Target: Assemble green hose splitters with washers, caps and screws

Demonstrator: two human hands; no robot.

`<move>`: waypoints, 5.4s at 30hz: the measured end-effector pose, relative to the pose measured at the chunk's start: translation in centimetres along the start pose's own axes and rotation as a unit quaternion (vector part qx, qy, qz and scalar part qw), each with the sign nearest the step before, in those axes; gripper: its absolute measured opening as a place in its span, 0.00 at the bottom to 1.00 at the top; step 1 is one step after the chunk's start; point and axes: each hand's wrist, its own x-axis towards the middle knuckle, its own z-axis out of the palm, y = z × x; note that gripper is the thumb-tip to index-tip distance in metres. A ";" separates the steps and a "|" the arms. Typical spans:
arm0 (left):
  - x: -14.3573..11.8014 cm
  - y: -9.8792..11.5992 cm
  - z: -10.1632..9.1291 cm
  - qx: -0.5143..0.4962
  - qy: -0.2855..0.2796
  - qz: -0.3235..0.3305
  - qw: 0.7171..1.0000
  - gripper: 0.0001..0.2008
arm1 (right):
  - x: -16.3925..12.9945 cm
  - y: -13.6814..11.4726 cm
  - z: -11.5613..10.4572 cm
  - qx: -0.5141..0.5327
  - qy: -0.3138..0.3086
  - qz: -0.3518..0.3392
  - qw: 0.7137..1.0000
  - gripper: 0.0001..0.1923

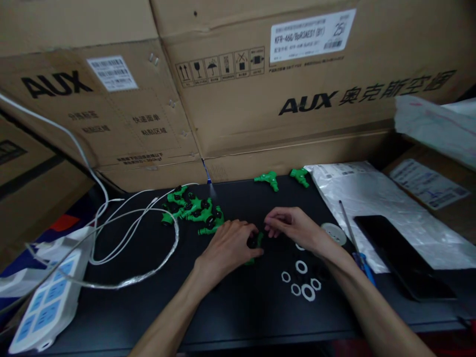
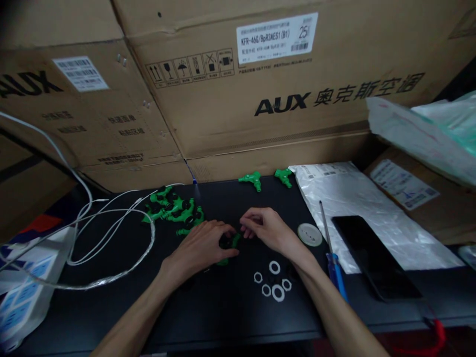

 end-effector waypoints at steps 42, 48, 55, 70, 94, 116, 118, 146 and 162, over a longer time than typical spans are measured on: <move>1.7 -0.2 1.4 -0.666 0.084 -0.109 0.733 0.19 | -0.8 -0.1 3.8 0.116 0.125 -0.086 0.982 0.14; 1.9 -0.7 1.9 -0.691 0.092 -0.073 0.713 0.15 | -0.9 -0.2 4.2 0.103 0.134 -0.113 0.979 0.13; 1.8 -1.0 2.1 -0.712 0.074 -0.049 0.696 0.09 | -1.1 -0.4 4.4 0.082 0.141 -0.138 0.977 0.12; 1.5 0.0 2.2 -0.722 0.115 -0.061 0.679 0.07 | -1.3 -0.6 4.6 0.047 0.168 -0.162 0.971 0.11; 1.2 1.9 2.2 -0.709 0.196 -0.052 0.675 0.08 | -1.7 -1.2 5.6 0.120 0.185 -0.205 0.954 0.02; 1.5 1.5 2.6 -0.360 0.208 0.102 0.904 0.11 | -0.4 -0.6 3.4 0.063 0.172 -0.089 0.979 0.19; 1.2 2.1 2.6 -0.317 0.186 0.125 0.922 0.12 | -0.4 -0.7 3.6 0.078 0.171 -0.088 0.978 0.19; -1.3 4.7 3.4 -0.313 0.060 0.069 0.945 0.04 | -1.0 -1.7 1.8 0.193 0.106 0.026 0.975 0.20; -1.0 -3.3 -0.5 -0.530 0.157 -0.051 0.832 0.12 | 0.4 -2.3 5.2 0.026 -0.090 0.020 0.995 0.15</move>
